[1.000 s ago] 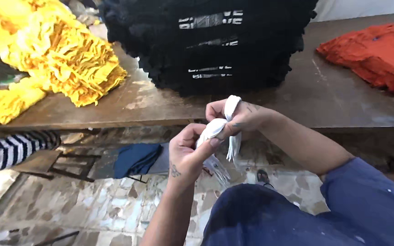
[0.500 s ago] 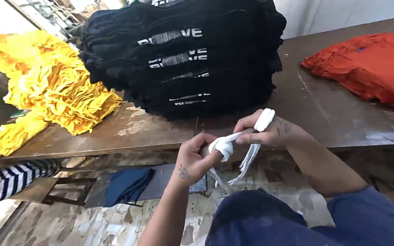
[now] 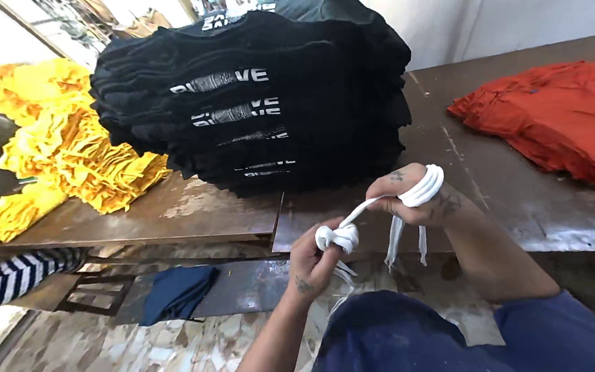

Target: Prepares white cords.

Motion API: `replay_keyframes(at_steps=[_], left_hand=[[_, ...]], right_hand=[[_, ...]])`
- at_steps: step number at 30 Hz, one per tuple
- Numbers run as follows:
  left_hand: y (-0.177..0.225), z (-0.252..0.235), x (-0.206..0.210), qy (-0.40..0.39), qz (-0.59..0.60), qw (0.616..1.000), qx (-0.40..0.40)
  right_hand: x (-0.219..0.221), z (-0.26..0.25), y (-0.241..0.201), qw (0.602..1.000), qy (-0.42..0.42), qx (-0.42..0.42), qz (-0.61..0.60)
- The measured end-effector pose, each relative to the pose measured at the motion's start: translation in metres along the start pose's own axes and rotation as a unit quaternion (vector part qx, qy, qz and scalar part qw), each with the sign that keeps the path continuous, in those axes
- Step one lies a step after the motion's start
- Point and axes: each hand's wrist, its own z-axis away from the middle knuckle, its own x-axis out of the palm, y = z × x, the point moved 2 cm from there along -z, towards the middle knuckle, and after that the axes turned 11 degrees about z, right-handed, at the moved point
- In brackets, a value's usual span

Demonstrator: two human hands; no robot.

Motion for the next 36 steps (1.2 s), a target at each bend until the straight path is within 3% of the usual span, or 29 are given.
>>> replay_keyframes(at_steps=[4, 7, 9, 11, 13, 15, 16, 17, 18, 20, 23, 30, 33, 36], left_hand=[[-0.008, -0.002, 0.016, -0.023, -0.042, 0.997, 0.056], [-0.009, -0.003, 0.022, -0.042, -0.062, 0.995, 0.058], [-0.011, -0.003, 0.021, -0.051, -0.058, 0.996, 0.039], [-0.013, 0.0, 0.018, -0.042, -0.024, 0.999, 0.016], [-0.013, 0.003, 0.014, -0.019, -0.001, 1.0, -0.01], [-0.01, 0.003, 0.01, 0.013, 0.006, 0.999, -0.04], [-0.008, 0.002, 0.008, 0.026, 0.017, 0.998, -0.053], [-0.006, 0.001, 0.007, 0.037, 0.029, 0.997, -0.063], [-0.004, -0.001, 0.005, 0.042, 0.034, 0.996, -0.07], [-0.001, -0.007, 0.0, 0.048, 0.01, 0.996, -0.079], [0.002, -0.016, -0.009, 0.039, -0.065, 0.993, -0.092], [0.001, -0.029, 0.008, -0.044, -0.087, 0.987, -0.127], [0.002, -0.023, 0.015, -0.057, -0.078, 0.986, -0.137], [0.0, -0.014, -0.003, -0.059, -0.092, 0.983, -0.15]], right_hand=[[-0.005, 0.013, 0.022, 1.0, 0.01, 0.022, -0.01], [-0.015, 0.019, 0.039, 0.996, 0.018, 0.092, 0.002], [-0.03, 0.028, 0.056, 0.985, 0.067, 0.161, -0.004], [-0.048, 0.044, 0.08, 0.95, 0.176, 0.242, -0.089], [-0.06, 0.068, 0.107, 0.858, 0.318, 0.315, -0.251], [-0.058, 0.096, 0.12, 0.705, 0.467, 0.388, -0.367], [-0.05, 0.109, 0.12, 0.634, 0.51, 0.427, -0.395], [-0.037, 0.122, 0.116, 0.59, 0.516, 0.468, -0.409], [-0.02, 0.136, 0.109, 0.571, 0.492, 0.503, -0.422], [0.015, 0.161, 0.092, 0.581, 0.425, 0.53, -0.448], [0.044, 0.18, 0.069, 0.655, 0.338, 0.486, -0.47], [0.066, 0.105, -0.011, 0.837, 0.138, 0.33, -0.414], [0.084, 0.074, -0.028, 0.871, 0.088, 0.297, -0.382], [0.099, 0.054, -0.038, 0.862, 0.067, 0.333, -0.376]])
